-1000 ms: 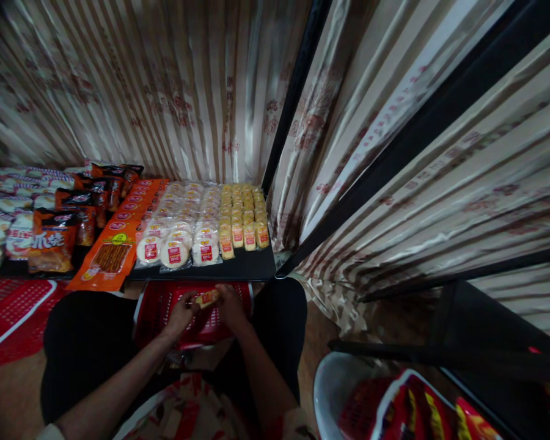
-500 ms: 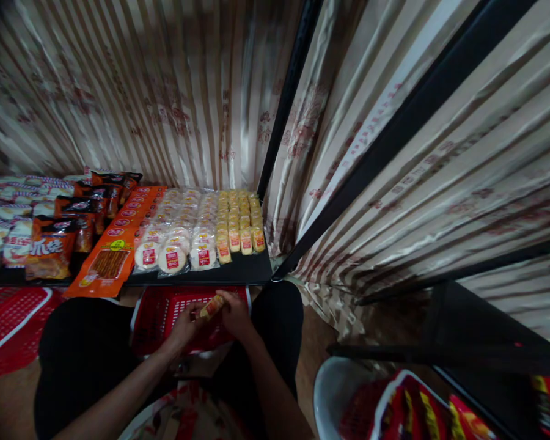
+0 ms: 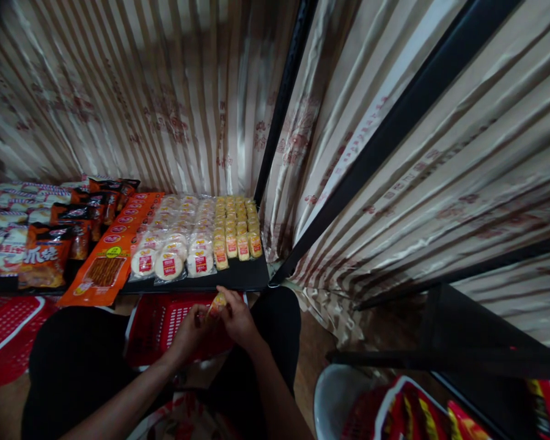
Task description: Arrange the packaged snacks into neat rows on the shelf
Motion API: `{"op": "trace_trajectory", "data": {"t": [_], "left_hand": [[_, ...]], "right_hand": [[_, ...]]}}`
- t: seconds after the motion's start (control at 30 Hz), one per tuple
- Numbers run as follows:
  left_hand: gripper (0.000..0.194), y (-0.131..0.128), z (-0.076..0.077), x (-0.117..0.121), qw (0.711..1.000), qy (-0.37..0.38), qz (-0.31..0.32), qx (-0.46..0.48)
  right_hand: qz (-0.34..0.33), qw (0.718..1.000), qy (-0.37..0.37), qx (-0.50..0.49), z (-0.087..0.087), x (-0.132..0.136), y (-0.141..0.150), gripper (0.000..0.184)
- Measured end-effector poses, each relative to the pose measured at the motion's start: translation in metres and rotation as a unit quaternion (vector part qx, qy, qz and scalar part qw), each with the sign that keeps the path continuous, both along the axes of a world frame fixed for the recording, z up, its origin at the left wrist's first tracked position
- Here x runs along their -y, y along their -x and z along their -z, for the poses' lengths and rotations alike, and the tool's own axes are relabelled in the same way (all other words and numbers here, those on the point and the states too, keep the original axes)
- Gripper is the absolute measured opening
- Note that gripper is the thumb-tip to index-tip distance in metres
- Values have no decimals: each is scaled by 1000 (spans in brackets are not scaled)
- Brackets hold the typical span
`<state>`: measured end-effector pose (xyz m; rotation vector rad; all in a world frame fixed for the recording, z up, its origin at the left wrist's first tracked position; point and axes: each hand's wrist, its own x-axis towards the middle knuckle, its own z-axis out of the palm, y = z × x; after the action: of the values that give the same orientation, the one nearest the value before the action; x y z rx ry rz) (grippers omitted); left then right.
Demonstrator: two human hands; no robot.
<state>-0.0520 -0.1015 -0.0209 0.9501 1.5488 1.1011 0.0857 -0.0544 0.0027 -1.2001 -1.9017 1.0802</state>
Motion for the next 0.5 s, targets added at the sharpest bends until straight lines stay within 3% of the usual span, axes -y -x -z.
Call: {"op": "trace_trajectory", "data": {"t": [0.23, 0.37, 0.5], "left_hand": [[19, -8, -15, -10, 1000, -27, 6, 8], [13, -15, -18, -18, 999, -49, -5, 6], [11, -21, -21, -31, 998, -68, -7, 11]], "right_hand": [[103, 983, 80, -127, 10, -5, 4, 56], [169, 969, 68, -165, 10, -11, 5, 43], [172, 967, 63, -177, 3, -15, 6, 31]]}}
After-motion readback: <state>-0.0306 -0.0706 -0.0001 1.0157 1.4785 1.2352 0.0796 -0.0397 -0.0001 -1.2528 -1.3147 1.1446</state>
